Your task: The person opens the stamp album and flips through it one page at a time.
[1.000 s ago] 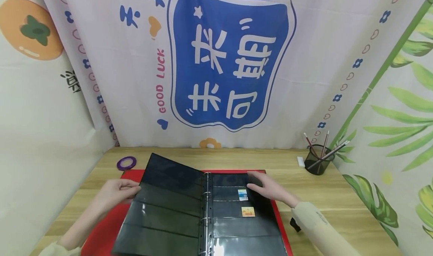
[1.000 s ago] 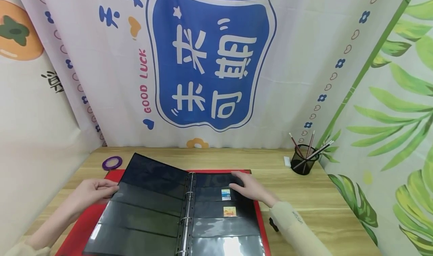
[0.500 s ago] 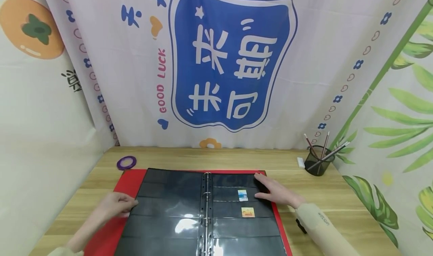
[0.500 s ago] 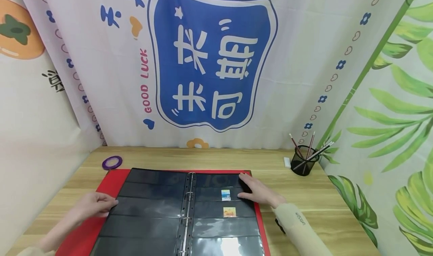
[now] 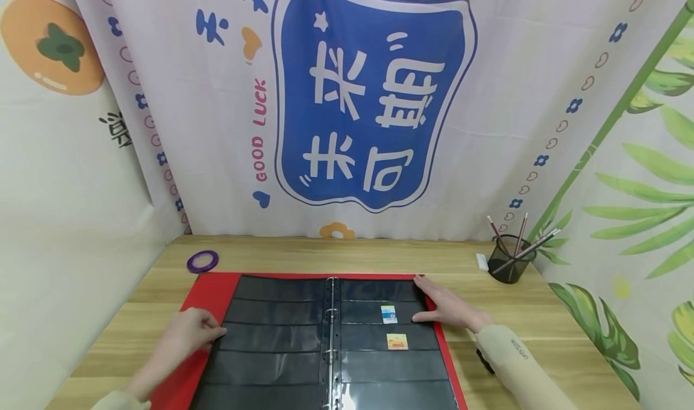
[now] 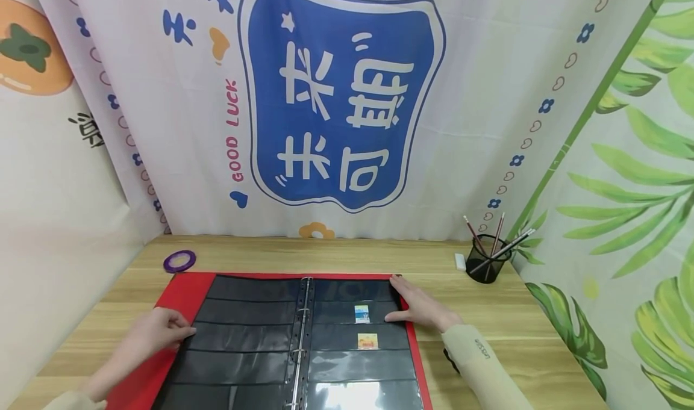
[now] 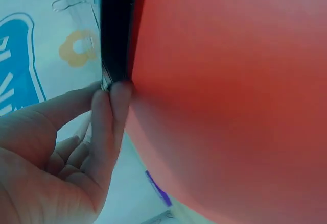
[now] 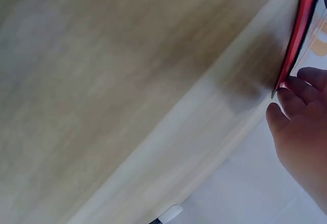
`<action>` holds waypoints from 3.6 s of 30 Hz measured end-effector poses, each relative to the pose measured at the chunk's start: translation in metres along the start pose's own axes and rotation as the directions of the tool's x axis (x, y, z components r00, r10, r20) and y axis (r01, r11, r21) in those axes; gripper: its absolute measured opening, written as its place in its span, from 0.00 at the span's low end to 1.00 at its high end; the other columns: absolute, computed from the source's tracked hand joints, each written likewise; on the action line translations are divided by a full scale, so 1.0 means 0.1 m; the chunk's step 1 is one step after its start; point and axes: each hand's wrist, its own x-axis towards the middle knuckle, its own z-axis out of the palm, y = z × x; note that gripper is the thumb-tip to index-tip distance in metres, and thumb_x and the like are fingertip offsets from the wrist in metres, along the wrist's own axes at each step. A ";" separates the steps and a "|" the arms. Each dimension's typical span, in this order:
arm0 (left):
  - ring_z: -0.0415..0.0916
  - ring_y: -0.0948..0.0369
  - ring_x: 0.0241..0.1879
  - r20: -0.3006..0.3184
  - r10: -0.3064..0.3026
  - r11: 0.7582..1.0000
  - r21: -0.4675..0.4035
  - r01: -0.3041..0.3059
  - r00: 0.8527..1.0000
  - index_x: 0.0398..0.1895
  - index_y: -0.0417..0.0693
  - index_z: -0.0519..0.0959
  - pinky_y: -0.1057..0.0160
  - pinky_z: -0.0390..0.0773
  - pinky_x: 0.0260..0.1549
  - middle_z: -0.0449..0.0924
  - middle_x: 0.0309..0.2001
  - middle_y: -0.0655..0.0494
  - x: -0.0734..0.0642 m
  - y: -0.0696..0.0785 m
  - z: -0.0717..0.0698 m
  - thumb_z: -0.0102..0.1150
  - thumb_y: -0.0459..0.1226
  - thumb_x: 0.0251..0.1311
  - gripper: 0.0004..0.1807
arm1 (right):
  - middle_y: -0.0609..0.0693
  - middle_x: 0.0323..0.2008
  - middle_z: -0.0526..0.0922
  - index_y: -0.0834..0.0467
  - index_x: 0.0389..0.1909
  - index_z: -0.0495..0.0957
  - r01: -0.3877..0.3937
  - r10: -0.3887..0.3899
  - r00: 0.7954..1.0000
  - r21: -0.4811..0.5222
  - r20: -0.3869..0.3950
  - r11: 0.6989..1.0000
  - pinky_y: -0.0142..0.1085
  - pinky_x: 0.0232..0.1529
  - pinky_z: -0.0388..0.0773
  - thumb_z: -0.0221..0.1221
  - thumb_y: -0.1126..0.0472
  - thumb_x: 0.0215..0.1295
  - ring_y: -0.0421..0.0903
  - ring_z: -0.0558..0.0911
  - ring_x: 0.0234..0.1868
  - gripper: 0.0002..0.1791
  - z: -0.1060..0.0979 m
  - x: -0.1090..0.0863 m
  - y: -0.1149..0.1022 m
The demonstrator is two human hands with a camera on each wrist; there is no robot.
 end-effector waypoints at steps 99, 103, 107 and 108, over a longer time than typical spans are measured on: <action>0.61 0.37 0.72 0.136 0.393 0.845 0.337 -0.416 0.909 0.73 0.36 0.63 0.34 0.68 0.63 0.60 0.74 0.36 -0.01 0.05 0.46 0.54 0.65 0.60 0.50 | 0.64 0.76 0.58 0.62 0.75 0.57 0.029 -0.029 0.999 -0.010 -0.036 1.000 0.60 0.72 0.61 0.66 0.36 0.57 0.65 0.59 0.76 0.54 0.06 -0.02 0.02; 0.61 0.37 0.72 0.132 0.396 0.844 0.337 -0.417 0.909 0.73 0.36 0.63 0.33 0.68 0.63 0.60 0.74 0.36 -0.02 0.06 0.44 0.54 0.65 0.60 0.50 | 0.63 0.75 0.59 0.60 0.75 0.59 0.026 -0.026 0.998 -0.009 -0.048 1.000 0.60 0.71 0.63 0.66 0.36 0.56 0.64 0.61 0.76 0.53 0.07 -0.01 0.03; 0.62 0.37 0.71 0.130 0.399 0.839 0.347 -0.419 0.908 0.73 0.36 0.63 0.34 0.68 0.63 0.60 0.74 0.36 -0.02 0.06 0.44 0.54 0.65 0.60 0.50 | 0.63 0.74 0.64 0.60 0.74 0.62 0.038 -0.040 0.997 -0.029 -0.065 0.999 0.59 0.70 0.65 0.67 0.36 0.55 0.63 0.64 0.74 0.51 0.08 0.00 0.02; 0.62 0.37 0.71 0.129 0.400 0.838 0.349 -0.419 0.907 0.73 0.36 0.63 0.34 0.68 0.63 0.60 0.74 0.36 -0.02 0.06 0.44 0.54 0.65 0.61 0.50 | 0.62 0.73 0.65 0.60 0.73 0.63 0.041 -0.043 0.997 -0.030 -0.068 0.999 0.58 0.70 0.66 0.67 0.36 0.55 0.63 0.66 0.73 0.51 0.08 0.01 0.02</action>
